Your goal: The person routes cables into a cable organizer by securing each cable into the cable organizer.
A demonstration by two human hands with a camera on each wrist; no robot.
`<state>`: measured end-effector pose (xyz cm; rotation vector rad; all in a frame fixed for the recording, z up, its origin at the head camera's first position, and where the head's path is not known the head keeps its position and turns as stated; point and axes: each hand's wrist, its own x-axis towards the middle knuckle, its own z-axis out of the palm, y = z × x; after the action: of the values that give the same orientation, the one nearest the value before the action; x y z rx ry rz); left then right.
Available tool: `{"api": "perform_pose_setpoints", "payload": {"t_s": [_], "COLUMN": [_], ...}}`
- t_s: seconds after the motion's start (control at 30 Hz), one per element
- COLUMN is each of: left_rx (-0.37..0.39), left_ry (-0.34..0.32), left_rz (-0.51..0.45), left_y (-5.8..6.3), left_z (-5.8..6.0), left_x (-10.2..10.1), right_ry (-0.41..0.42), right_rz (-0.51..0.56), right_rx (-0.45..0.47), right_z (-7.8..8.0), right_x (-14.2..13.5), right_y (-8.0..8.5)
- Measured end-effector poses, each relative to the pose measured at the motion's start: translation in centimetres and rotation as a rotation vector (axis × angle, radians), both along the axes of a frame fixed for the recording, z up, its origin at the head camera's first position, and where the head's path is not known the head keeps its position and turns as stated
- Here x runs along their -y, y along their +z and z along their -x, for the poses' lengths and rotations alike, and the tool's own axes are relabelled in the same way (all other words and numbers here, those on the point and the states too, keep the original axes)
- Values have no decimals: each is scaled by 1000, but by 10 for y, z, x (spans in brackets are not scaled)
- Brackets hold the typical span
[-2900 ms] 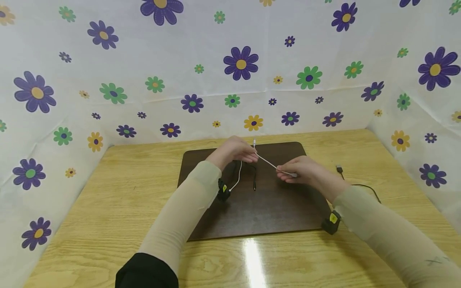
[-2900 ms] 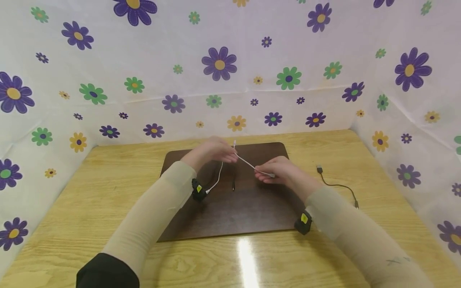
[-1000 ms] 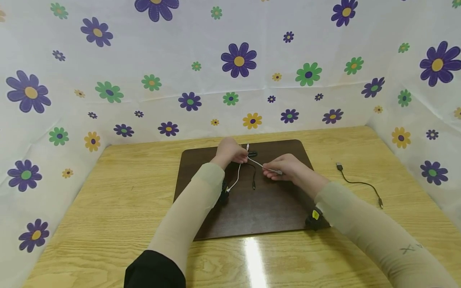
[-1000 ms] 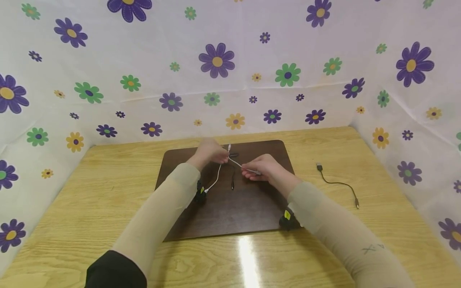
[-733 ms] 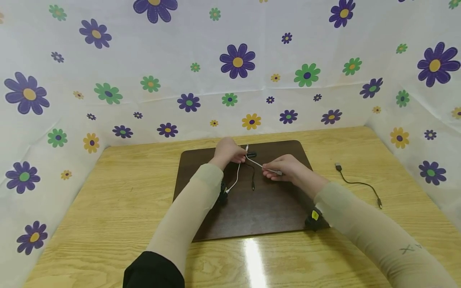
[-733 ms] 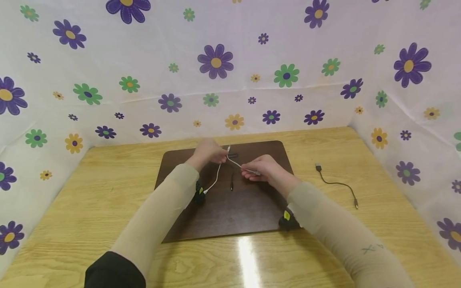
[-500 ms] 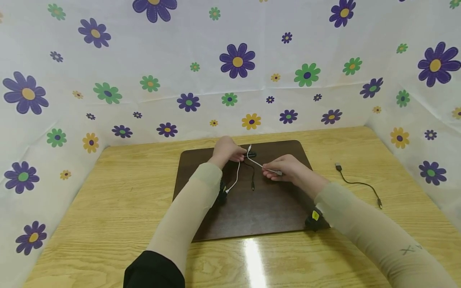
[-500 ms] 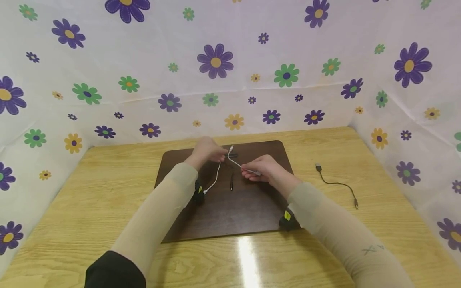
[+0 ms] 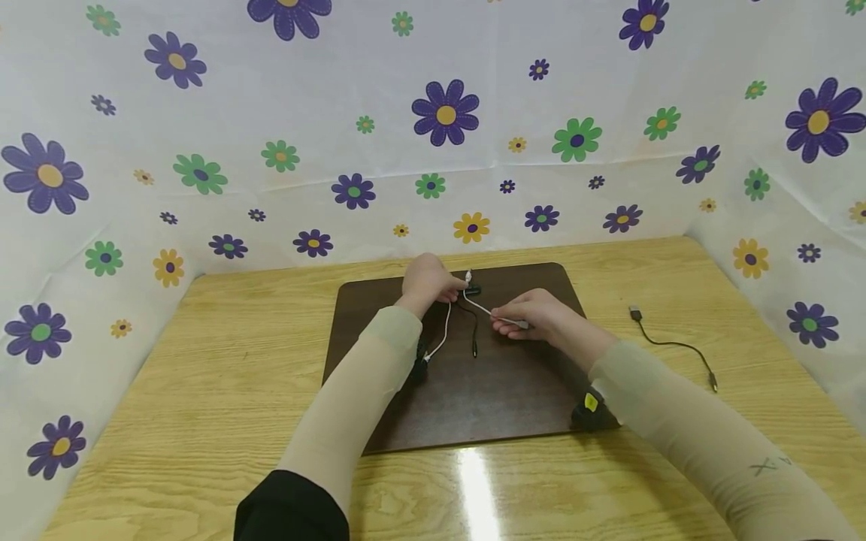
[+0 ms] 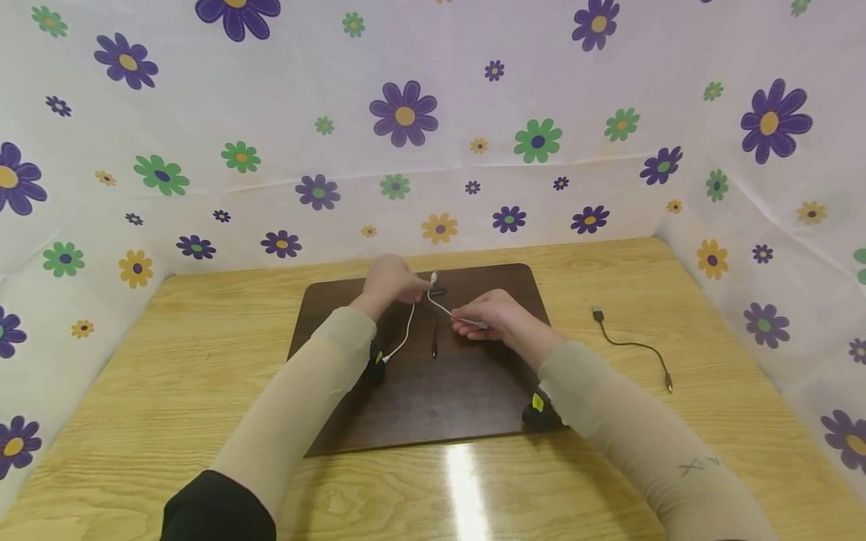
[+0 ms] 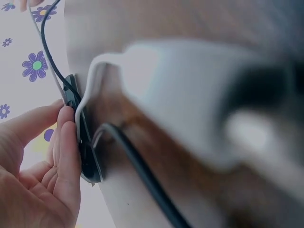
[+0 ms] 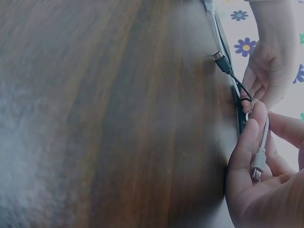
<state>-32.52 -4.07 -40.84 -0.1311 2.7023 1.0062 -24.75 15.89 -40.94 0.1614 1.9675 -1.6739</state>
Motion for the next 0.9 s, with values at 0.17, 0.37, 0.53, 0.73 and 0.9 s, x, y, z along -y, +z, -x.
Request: {"api": "perform_pose_setpoints", "payload": {"t_s": [0.17, 0.37, 0.53, 0.73, 0.9], "left_rx": [-18, -29, -60, -80, -91], "left_ry": [-3, -9, -46, -74, -84], "left_rz": [18, 0, 21, -9, -49], "left_y": [4, 6, 4, 2, 2], "left_z": [-3, -5, -6, -3, -4], "left_x": [-3, -5, -4, -3, -3], "right_ry": [8, -1, -13, -19, -17], "right_rz": [-4, -33, -46, -28, -41], "right_rx": [-12, -25, -25, -38, -44], "right_z": [0, 0, 0, 0, 0], "right_x": [2, 1, -1, -4, -4], "right_y": [2, 5, 4, 0, -1]}}
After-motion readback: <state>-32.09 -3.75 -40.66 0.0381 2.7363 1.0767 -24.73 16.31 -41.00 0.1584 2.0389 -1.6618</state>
